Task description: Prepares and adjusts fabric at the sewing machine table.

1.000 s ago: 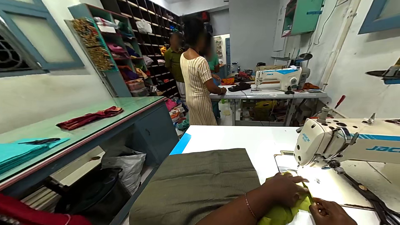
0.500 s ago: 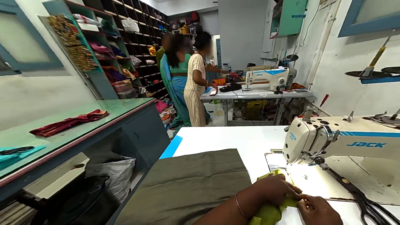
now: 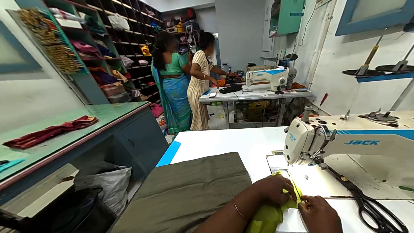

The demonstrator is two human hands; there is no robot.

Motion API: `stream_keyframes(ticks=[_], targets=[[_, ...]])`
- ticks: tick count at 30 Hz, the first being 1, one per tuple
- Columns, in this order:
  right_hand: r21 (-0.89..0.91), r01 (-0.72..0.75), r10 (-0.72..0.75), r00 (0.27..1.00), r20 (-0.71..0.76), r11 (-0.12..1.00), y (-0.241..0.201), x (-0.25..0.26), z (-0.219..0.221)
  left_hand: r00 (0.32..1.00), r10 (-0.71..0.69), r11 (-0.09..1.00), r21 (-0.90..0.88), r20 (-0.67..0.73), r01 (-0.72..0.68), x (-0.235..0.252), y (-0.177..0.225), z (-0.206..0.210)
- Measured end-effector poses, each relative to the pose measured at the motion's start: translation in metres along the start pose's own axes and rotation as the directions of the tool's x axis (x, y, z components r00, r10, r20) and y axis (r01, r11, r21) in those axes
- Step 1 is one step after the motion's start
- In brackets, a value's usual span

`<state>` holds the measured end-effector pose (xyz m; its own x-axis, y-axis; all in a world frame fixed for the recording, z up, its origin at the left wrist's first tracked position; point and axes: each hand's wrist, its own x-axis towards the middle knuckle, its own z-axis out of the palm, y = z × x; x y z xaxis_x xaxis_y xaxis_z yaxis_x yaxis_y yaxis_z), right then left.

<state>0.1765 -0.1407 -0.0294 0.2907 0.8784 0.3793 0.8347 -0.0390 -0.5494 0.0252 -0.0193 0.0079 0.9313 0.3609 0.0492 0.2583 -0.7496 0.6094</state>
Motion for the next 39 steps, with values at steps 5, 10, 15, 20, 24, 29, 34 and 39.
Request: stream_keyframes(ticks=[5, 10, 15, 20, 24, 29, 34, 39], targets=[[0.005, -0.02, 0.02, 0.999, 0.031, 1.0, -0.0001, 0.0006, -0.0011, 0.997, -0.044, 0.999, 0.009, -0.057, 0.045, 0.0038, -0.0029, 0.0071], [-0.011, -0.016, 0.016, 1.0, -0.002, 1.0, -0.001, 0.0014, 0.0017, 0.99, -0.129, 0.99, 0.048, -0.055, 0.132, 0.007, -0.0003, 0.0085], [-0.005, -0.031, 0.031, 0.999, 0.01, 1.0, -0.0023, 0.0009, 0.0002, 0.989, -0.128, 0.991, 0.03, -0.07, 0.13, 0.0061, -0.0041, 0.0095], [0.027, -0.034, 0.032, 0.998, 0.056, 0.999, 0.0, 0.0022, -0.001, 0.987, -0.128, 0.99, 0.047, -0.095, 0.132, 0.0039, -0.0002, 0.0075], [0.035, -0.043, 0.039, 0.995, 0.094, 0.998, 0.0019, 0.0031, -0.001, 0.982, -0.149, 0.987, 0.036, -0.117, 0.154, 0.0024, 0.0027, 0.0058], [0.031, -0.057, 0.053, 0.991, 0.124, 0.998, 0.003, 0.0035, -0.0013, 0.981, -0.157, 0.987, 0.014, -0.11, 0.159, 0.0025, 0.0017, 0.007], [0.032, -0.055, 0.05, 0.99, 0.135, 0.998, 0.0044, 0.0033, -0.001, 0.98, -0.171, 0.985, 0.0, -0.101, 0.172, 0.0019, 0.0012, 0.0071], [0.034, -0.053, 0.049, 0.993, 0.106, 0.998, 0.0032, 0.0032, 0.0, 0.984, -0.153, 0.988, -0.001, -0.092, 0.153, 0.002, 0.0003, 0.0061]])
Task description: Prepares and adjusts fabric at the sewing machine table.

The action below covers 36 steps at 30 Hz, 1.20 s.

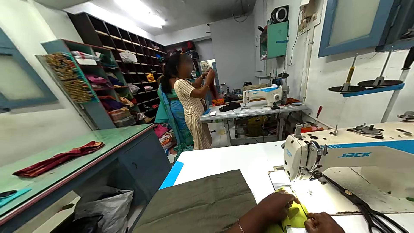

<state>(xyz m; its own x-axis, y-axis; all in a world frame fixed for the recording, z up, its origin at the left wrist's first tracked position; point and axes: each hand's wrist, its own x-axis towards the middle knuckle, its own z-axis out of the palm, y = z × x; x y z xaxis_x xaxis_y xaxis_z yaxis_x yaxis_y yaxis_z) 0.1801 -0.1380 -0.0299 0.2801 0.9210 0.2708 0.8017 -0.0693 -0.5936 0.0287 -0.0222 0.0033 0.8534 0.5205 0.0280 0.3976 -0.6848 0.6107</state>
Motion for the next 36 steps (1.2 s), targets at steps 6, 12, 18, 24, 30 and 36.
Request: stream_keyframes(ticks=[6, 12, 18, 24, 30, 36], targets=[[0.001, 0.001, -0.001, 1.0, 0.001, 1.0, 0.001, 0.001, 0.001, 0.992, 0.118, 0.993, 0.002, -0.045, -0.118, 0.002, -0.003, 0.001], [0.003, -0.002, 0.002, 1.0, 0.001, 1.0, 0.001, 0.0, 0.0, 0.98, 0.102, 0.993, 0.069, -0.169, -0.092, -0.001, 0.004, -0.001], [-0.001, 0.013, -0.013, 1.0, -0.007, 1.0, 0.002, 0.001, 0.001, 0.991, 0.133, 0.989, 0.064, -0.019, -0.132, 0.003, -0.003, 0.003], [-0.004, 0.035, -0.035, 0.999, -0.03, 0.999, 0.004, 0.001, 0.003, 0.992, 0.129, 0.989, 0.069, 0.006, -0.129, 0.005, -0.008, 0.007], [-0.007, 0.024, -0.024, 1.0, -0.01, 1.0, 0.004, 0.001, 0.003, 0.991, 0.136, 0.988, 0.079, 0.017, -0.137, 0.005, -0.007, 0.006], [-0.019, 0.034, -0.034, 0.999, -0.009, 0.999, 0.003, 0.0, 0.001, 0.992, 0.126, 0.985, 0.115, 0.026, -0.128, 0.003, -0.005, 0.008]])
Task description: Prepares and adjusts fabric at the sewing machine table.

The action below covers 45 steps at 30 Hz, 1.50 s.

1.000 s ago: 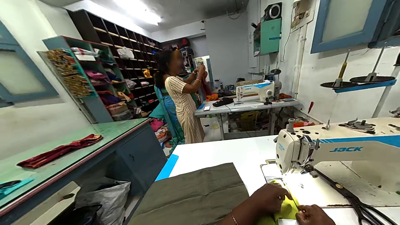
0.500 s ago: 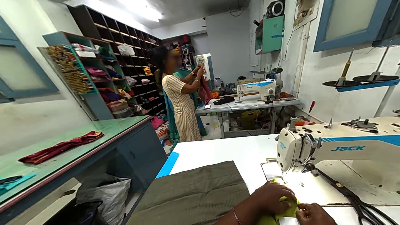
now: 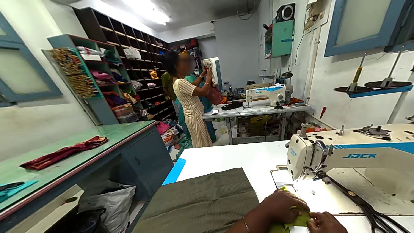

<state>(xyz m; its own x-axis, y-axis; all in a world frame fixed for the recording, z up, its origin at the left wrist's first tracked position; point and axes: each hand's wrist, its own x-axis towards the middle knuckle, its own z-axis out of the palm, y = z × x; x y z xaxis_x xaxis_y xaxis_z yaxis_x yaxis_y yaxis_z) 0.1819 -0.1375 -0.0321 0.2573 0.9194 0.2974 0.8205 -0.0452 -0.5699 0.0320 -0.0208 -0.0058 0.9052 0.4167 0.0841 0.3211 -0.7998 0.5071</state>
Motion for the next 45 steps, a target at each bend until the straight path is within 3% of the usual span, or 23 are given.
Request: stream_keyframes(ticks=[11, 15, 19, 22, 34, 39, 45], targets=[[0.025, -0.029, 0.027, 0.997, 0.07, 0.999, 0.0, -0.002, -0.017, 0.997, 0.056, 0.997, -0.048, -0.056, -0.059, -0.003, -0.012, 0.008], [0.097, 0.01, -0.006, 0.999, -0.036, 0.995, 0.011, -0.011, -0.018, 0.993, 0.016, 0.995, -0.092, -0.117, -0.027, -0.017, 0.016, -0.004], [0.193, -0.004, 0.014, 0.999, -0.051, 0.981, 0.017, -0.014, -0.02, 0.99, 0.067, 0.993, -0.087, -0.12, -0.078, -0.005, -0.013, 0.009], [0.22, -0.008, 0.021, 0.998, -0.053, 0.975, 0.015, -0.014, -0.02, 0.993, 0.046, 0.994, -0.089, -0.112, -0.056, -0.006, -0.011, 0.007], [0.114, 0.136, -0.119, 0.982, -0.145, 0.984, 0.016, -0.016, -0.009, 0.995, 0.055, 0.995, -0.083, -0.087, -0.063, -0.007, -0.005, 0.002], [0.064, 0.158, -0.149, 0.98, -0.133, 0.985, 0.017, -0.014, -0.008, 0.993, 0.093, 0.995, 0.033, -0.075, -0.09, -0.008, 0.01, 0.002], [0.042, 0.161, -0.158, 0.986, -0.055, 0.986, 0.015, -0.012, -0.012, 0.998, 0.018, 0.999, 0.045, -0.053, -0.015, -0.021, 0.039, -0.011]])
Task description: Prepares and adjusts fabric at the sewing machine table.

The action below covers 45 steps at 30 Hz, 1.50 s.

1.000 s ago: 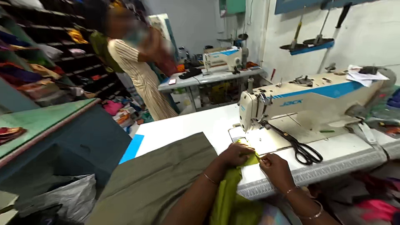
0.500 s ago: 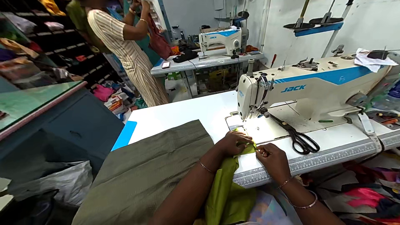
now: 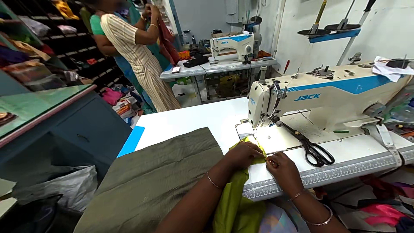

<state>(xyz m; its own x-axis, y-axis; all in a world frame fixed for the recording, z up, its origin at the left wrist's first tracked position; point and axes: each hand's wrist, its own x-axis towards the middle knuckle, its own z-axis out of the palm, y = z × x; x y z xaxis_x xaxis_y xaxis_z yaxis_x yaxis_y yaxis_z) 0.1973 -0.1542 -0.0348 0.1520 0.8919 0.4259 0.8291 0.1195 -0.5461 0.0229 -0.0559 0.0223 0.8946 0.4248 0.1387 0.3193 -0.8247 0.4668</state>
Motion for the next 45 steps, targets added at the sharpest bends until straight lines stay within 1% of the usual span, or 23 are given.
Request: stream_keyframes(ticks=[2, 5, 9, 12, 15, 17, 20, 24, 28, 31, 36, 38, 41, 45], targets=[[-0.011, 0.03, -0.03, 0.999, 0.014, 0.999, 0.002, 0.0, -0.001, 1.0, 0.019, 1.0, -0.015, -0.02, -0.02, 0.0, -0.002, 0.001], [-0.016, 0.076, -0.077, 0.997, -0.016, 0.997, 0.005, -0.001, 0.002, 0.999, 0.031, 0.999, -0.031, -0.036, -0.032, 0.0, -0.007, 0.003], [-0.018, 0.078, -0.078, 0.997, -0.012, 0.997, 0.005, 0.0, 0.003, 0.999, 0.006, 1.0, -0.021, -0.036, -0.007, 0.002, -0.009, 0.004], [-0.042, 0.051, -0.051, 0.999, 0.02, 0.998, 0.003, 0.003, 0.003, 0.998, 0.017, 1.0, -0.005, -0.061, -0.018, 0.006, -0.021, 0.009], [-0.078, 0.008, -0.001, 0.995, 0.097, 0.997, -0.001, 0.007, 0.0, 0.996, 0.061, 0.997, 0.043, -0.058, -0.058, 0.015, -0.04, 0.016], [-0.101, -0.005, 0.018, 0.992, 0.129, 0.995, -0.003, 0.01, -0.002, 0.996, 0.071, 0.995, 0.072, -0.054, -0.067, 0.016, -0.039, 0.012], [-0.119, -0.005, 0.023, 0.988, 0.153, 0.993, -0.006, 0.015, -0.003, 0.995, 0.056, 0.993, 0.106, -0.081, -0.047, 0.011, -0.025, 0.002], [-0.179, -0.033, 0.075, 0.969, 0.237, 0.983, -0.01, 0.026, -0.006, 0.987, 0.113, 0.989, 0.106, -0.119, -0.1, 0.017, -0.052, 0.011], [-0.239, -0.064, 0.134, 0.946, 0.294, 0.969, -0.016, 0.036, -0.007, 0.977, 0.11, 0.991, 0.1, -0.182, -0.093, 0.019, -0.06, 0.011], [-0.263, -0.077, 0.164, 0.932, 0.325, 0.962, -0.018, 0.042, -0.006, 0.977, 0.095, 0.992, 0.103, -0.193, -0.076, 0.022, -0.067, 0.011], [-0.274, -0.062, 0.154, 0.932, 0.329, 0.96, -0.015, 0.052, -0.002, 0.967, 0.113, 0.99, 0.103, -0.227, -0.091, 0.027, -0.077, 0.01], [-0.294, -0.072, 0.176, 0.923, 0.342, 0.953, -0.016, 0.056, -0.002, 0.971, 0.082, 0.994, 0.094, -0.224, -0.063, 0.029, -0.078, 0.009], [-0.316, -0.087, 0.205, 0.91, 0.361, 0.945, -0.018, 0.062, -0.002, 0.971, 0.074, 0.994, 0.097, -0.226, -0.053, 0.031, -0.082, 0.007], [-0.335, -0.083, 0.208, 0.911, 0.355, 0.938, -0.017, 0.067, 0.001, 0.979, 0.021, 0.996, 0.088, -0.205, -0.003, 0.035, -0.085, 0.004]])
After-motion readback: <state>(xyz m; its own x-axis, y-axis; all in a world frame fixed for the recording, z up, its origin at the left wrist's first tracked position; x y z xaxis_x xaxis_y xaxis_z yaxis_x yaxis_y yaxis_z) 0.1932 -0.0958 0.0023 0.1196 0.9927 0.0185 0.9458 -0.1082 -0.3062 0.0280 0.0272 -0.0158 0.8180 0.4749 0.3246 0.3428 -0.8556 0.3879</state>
